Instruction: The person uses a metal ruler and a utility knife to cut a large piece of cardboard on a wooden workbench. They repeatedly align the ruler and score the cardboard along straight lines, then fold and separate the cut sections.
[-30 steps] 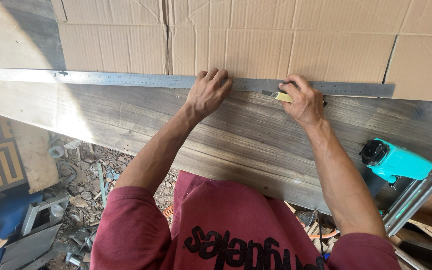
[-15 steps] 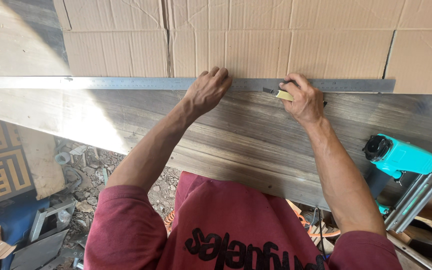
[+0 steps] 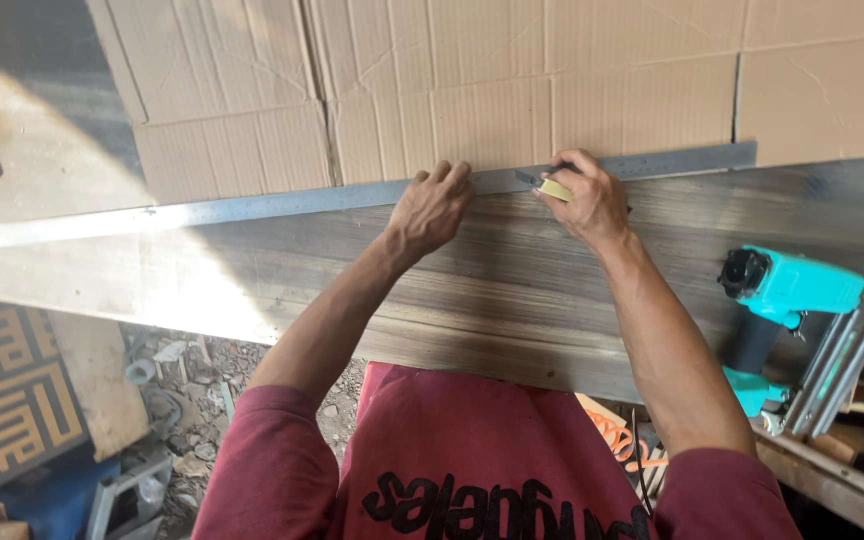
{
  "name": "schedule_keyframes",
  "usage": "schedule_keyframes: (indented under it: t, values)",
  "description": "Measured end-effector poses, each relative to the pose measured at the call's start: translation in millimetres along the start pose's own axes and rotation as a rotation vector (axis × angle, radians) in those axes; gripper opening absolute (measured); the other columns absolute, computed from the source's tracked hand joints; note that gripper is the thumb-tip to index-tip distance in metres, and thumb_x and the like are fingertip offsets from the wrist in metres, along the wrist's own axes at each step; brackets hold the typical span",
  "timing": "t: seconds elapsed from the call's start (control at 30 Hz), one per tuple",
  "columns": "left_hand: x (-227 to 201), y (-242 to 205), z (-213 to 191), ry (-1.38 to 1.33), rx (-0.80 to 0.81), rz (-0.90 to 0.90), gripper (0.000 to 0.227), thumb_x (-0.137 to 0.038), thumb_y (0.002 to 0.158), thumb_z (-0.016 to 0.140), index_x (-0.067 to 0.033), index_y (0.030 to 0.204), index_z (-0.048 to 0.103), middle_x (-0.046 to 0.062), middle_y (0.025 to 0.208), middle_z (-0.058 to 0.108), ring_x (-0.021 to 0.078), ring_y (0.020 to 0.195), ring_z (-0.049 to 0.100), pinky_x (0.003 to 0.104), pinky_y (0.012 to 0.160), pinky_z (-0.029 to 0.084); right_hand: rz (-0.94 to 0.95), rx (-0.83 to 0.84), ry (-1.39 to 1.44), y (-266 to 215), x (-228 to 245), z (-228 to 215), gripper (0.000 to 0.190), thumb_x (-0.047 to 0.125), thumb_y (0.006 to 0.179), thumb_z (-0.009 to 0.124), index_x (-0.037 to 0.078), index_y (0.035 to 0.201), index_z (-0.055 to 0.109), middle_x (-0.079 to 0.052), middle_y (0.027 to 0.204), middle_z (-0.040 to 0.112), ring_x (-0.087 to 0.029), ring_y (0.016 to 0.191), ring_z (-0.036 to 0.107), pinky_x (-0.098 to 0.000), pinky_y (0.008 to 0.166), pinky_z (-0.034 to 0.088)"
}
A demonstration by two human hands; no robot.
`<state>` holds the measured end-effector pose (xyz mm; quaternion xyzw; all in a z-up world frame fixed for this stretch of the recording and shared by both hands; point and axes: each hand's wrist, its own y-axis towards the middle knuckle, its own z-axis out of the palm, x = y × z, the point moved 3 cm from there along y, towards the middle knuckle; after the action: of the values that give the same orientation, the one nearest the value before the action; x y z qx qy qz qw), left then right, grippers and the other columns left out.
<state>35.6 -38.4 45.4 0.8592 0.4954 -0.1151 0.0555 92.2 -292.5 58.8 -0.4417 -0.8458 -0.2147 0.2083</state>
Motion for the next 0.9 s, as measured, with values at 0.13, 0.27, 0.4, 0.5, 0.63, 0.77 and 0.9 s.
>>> schedule_keyframes:
  t: [0.13,0.27,0.4,0.5,0.63,0.77,0.9]
  values:
    - [-29,30,2,-0.003,-0.093,0.189,0.029,-0.016,0.093,0.051,-0.0103,0.116,0.067,0.007,0.124,0.050,0.0280,0.113,0.051,0.040,0.080,0.053,0.130,-0.057,-0.002,6,-6,4,0.013,0.026,0.089,0.080,0.013,0.092,0.078,-0.001,0.109,0.069,-0.032,0.101,0.072,-0.0447,0.082,0.061]
    - [-43,50,12,0.037,-0.166,0.171,0.028,-0.016,0.088,0.059,-0.0132,0.116,0.062,0.004,0.114,0.047,0.0250,0.101,0.051,0.039,0.072,0.049,0.224,-0.040,0.119,9,-13,6,0.013,0.020,0.088,0.077,0.008,0.084,0.075,-0.007,0.102,0.071,-0.038,0.092,0.072,-0.0443,0.073,0.056]
    - [-44,64,20,0.040,-0.228,0.183,0.026,-0.016,0.084,0.060,-0.0106,0.109,0.064,0.005,0.110,0.048,0.0256,0.102,0.052,0.038,0.069,0.048,0.299,-0.044,0.131,13,-16,4,0.007,0.013,0.090,0.074,0.006,0.087,0.077,-0.009,0.103,0.072,-0.035,0.091,0.073,-0.0410,0.074,0.055]
    - [-44,70,32,0.021,-0.251,0.221,0.018,-0.013,0.085,0.061,-0.0104,0.102,0.067,0.007,0.114,0.051,0.0257,0.103,0.053,0.037,0.067,0.048,0.357,-0.031,0.044,4,-17,-15,0.013,0.006,0.090,0.075,0.000,0.102,0.076,-0.015,0.111,0.066,-0.039,0.102,0.068,-0.0459,0.090,0.055]
    - [-51,76,17,0.057,-0.213,0.247,0.017,-0.014,0.081,0.065,-0.0111,0.098,0.068,0.006,0.116,0.052,0.0266,0.107,0.053,0.036,0.070,0.048,0.402,-0.094,-0.034,-31,-47,-32,0.031,0.010,0.085,0.081,0.005,0.116,0.078,-0.011,0.121,0.063,-0.043,0.107,0.068,-0.0508,0.093,0.055]
    - [-62,91,20,0.132,-0.125,0.304,0.015,-0.016,0.081,0.068,-0.0150,0.096,0.069,0.002,0.111,0.052,0.0234,0.103,0.053,0.035,0.071,0.047,0.442,-0.144,-0.190,-47,-52,-62,0.027,0.017,0.090,0.081,0.012,0.117,0.080,-0.006,0.126,0.064,-0.041,0.107,0.069,-0.0508,0.090,0.057]
    - [-75,115,22,0.095,-0.059,0.297,0.020,-0.015,0.084,0.067,-0.0099,0.104,0.069,0.005,0.101,0.054,0.0262,0.098,0.056,0.040,0.071,0.047,0.425,-0.183,-0.175,-55,-81,-61,0.021,0.017,0.088,0.083,0.016,0.110,0.082,-0.004,0.118,0.067,-0.039,0.105,0.070,-0.0483,0.088,0.058]
